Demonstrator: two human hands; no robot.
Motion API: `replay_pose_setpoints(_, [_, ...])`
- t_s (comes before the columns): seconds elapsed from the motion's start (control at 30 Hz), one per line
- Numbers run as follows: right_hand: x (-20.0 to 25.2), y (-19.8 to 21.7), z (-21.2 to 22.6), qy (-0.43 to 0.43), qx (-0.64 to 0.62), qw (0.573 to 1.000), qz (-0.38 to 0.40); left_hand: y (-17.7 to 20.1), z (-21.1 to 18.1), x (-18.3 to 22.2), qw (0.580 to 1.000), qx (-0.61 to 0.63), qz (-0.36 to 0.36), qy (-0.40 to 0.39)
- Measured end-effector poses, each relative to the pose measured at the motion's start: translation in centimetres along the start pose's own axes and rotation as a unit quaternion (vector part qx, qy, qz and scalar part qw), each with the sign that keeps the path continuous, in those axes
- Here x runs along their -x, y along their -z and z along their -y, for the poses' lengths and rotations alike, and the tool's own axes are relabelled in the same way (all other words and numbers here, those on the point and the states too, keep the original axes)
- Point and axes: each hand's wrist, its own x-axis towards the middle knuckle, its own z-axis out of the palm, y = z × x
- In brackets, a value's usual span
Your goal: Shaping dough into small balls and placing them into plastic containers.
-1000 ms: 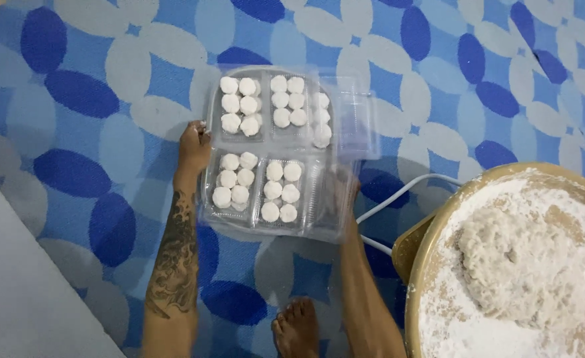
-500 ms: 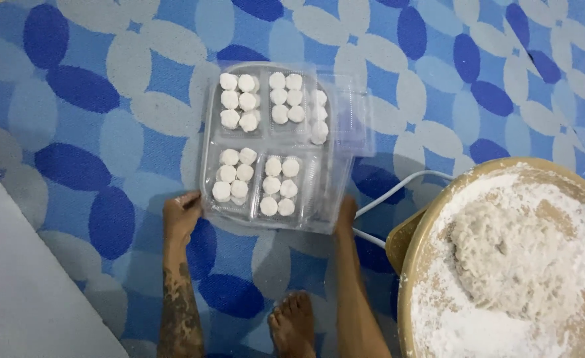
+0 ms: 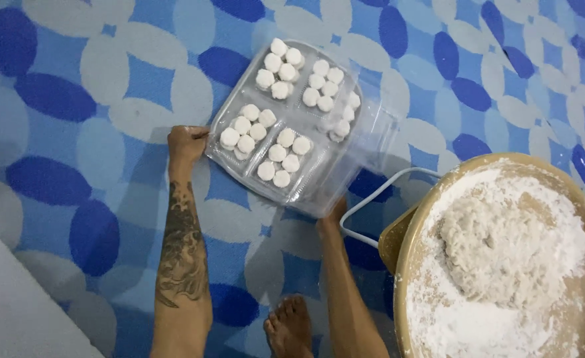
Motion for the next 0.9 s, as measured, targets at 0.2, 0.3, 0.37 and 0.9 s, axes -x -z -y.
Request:
replay_pose_setpoints(0.2, [-5.2, -3.2, -4.2, -0.094, -0.046, 0.994, -0.034, -3.2, 0.2, -2.8, 0.993, 0.108, -0.007, 0.036])
replay_pose_setpoints(0.3, [-2.0, -0.6, -1.1, -0.146, -0.226, 0.963, -0.038, -3.2, -0.3, -2.5, 0.991, 0.13, -0.03, -0.008])
replay_pose_setpoints(0.37, [-4.6, -4.6, -5.5, -0.16, -0.253, 0.953, -0.047, -1.7, -2.5, -0.4, 0.994, 0.102, -0.037, -0.029])
replay_pose_setpoints(0.9, [3.9, -7.5, -9.9, -0.216, -0.641, 0.736, 0.028, -2.8, -7.6, 11.5, 0.954, 0.286, -0.045, 0.079])
